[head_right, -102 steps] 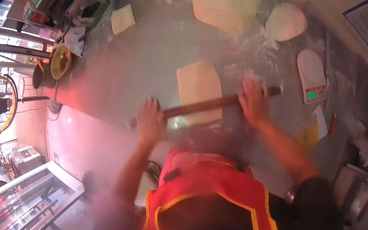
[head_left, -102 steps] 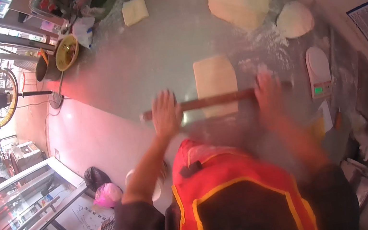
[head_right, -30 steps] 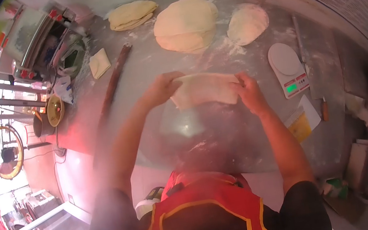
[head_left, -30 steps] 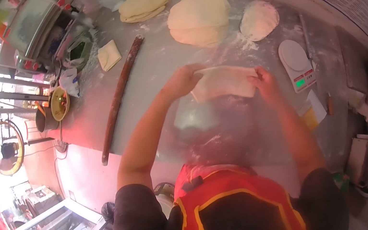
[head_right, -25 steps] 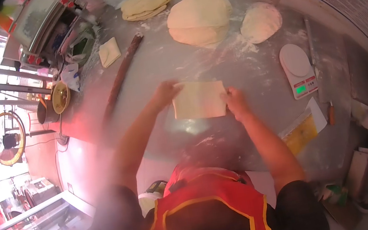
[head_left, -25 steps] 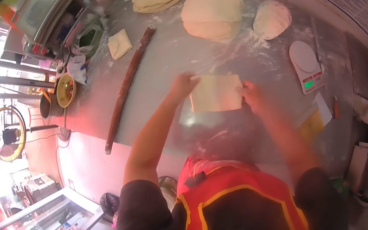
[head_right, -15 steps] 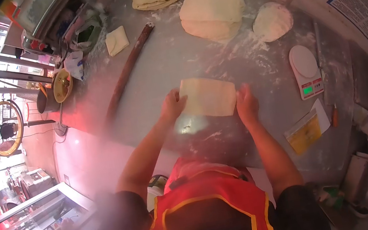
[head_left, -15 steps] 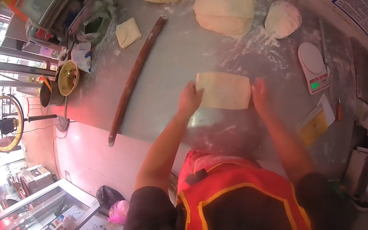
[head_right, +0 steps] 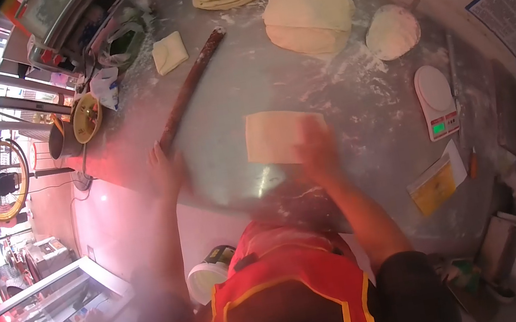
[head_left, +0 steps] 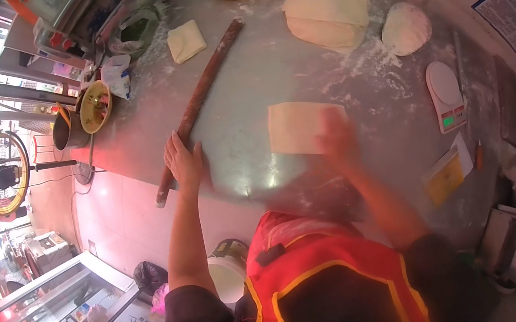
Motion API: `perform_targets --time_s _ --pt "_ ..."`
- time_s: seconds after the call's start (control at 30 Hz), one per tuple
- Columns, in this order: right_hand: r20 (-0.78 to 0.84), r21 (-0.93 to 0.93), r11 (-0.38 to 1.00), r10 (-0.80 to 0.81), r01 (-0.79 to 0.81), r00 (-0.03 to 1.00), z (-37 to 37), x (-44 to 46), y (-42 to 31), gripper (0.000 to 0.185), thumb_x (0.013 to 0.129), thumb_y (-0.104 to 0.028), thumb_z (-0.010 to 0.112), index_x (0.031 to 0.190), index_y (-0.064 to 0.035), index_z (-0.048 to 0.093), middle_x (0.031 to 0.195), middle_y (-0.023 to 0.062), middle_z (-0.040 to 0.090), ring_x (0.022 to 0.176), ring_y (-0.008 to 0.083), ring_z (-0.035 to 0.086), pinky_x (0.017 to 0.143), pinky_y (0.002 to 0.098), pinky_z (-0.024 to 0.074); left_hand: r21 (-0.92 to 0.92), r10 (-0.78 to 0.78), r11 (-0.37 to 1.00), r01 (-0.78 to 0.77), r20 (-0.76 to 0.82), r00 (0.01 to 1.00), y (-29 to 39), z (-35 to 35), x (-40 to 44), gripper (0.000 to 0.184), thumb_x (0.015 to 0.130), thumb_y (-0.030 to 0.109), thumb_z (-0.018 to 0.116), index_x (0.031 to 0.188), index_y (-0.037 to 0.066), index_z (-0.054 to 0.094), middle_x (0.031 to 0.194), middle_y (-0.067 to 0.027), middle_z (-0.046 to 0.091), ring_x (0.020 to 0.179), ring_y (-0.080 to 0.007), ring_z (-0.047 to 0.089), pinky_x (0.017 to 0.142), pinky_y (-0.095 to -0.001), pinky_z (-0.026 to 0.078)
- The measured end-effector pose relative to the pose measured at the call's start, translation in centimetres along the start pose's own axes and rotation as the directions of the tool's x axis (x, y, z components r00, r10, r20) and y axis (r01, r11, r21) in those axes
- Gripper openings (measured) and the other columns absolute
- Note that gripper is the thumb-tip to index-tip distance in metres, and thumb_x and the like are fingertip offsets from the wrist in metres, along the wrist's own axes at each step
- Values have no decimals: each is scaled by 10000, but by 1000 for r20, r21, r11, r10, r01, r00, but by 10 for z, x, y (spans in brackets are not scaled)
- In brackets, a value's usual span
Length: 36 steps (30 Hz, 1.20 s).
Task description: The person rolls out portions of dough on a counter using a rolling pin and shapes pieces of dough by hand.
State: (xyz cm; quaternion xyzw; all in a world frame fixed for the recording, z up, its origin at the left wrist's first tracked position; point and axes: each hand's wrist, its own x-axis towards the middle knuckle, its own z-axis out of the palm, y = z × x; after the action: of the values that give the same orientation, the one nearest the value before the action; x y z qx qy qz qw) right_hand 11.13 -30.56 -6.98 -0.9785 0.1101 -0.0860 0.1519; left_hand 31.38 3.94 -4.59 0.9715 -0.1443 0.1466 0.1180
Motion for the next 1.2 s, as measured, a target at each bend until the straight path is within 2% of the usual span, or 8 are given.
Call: perform_targets --time_s 0.17,0.27,0.47,0.57,0.7,0.83,1.1,1.2 --pt "-82 -200 941 261 -272 962 -65 0 8 695 913 -318 574 1485 -51 283 1511 206 308 1398 395 284 1122 598 192 -71 -82 992 106 279 957 -11 -12 14 379 864 232 647 1154 23 521 1139 -174 553 1098 -374 503 922 -475 414" --pt "-120 52 987 156 -150 981 -75 19 -2 697 874 -236 633 1466 -56 314 1513 219 291 1378 412 309 1109 588 232 -115 -62 988 102 307 950 3 -43 7 288 866 232 642 1054 36 546 1047 -165 572 1036 -371 521 854 -472 441" --pt "-129 -151 966 -229 209 965 -117 31 9 667 778 -105 711 1383 -82 433 1433 187 415 1314 364 408 1067 521 331 -297 329 931 -213 424 844 60 -73 -21 272 838 226 650 1035 56 570 1039 -141 580 1000 -356 548 850 -457 453" --pt "142 -42 990 -129 136 982 -92 -8 76 584 765 -105 720 1299 -78 486 1302 158 527 1225 339 482 1013 497 369 -455 606 774 -440 329 724 108 -68 -11 287 803 237 681 1016 73 578 1025 -117 588 1004 -318 562 877 -427 447" --pt "212 -93 991 115 -97 971 -114 -54 82 508 808 -117 687 1273 -63 489 1260 153 545 1190 343 497 1003 493 364 -407 539 832 -376 432 723 127 -55 8 375 809 224 679 1128 63 567 1140 -123 583 1107 -328 533 967 -433 409" --pt "44 -174 948 278 -267 959 -99 -50 61 526 933 -233 567 1398 -51 403 1420 175 438 1302 350 426 1071 526 304 -275 378 907 -318 205 903 124 -9 -9 584 880 267 613 1375 25 423 1397 -164 460 1318 -353 391 1096 -497 282" --pt "-192 -331 924 133 -191 972 -71 107 139 555 988 -283 445 1461 -25 314 1498 180 353 1382 351 332 1099 554 262 -15 325 945 -328 186 927 172 51 114 625 967 413 453 1447 26 348 1517 -155 337 1432 -320 251 1165 -507 173" --pt "-79 -143 974 164 -174 983 -65 58 131 567 974 -267 460 1461 -17 310 1500 179 348 1391 367 313 1116 560 238 -32 331 943 -332 215 919 153 39 73 640 954 409 472 1441 13 349 1523 -170 317 1443 -327 220 1169 -517 160"
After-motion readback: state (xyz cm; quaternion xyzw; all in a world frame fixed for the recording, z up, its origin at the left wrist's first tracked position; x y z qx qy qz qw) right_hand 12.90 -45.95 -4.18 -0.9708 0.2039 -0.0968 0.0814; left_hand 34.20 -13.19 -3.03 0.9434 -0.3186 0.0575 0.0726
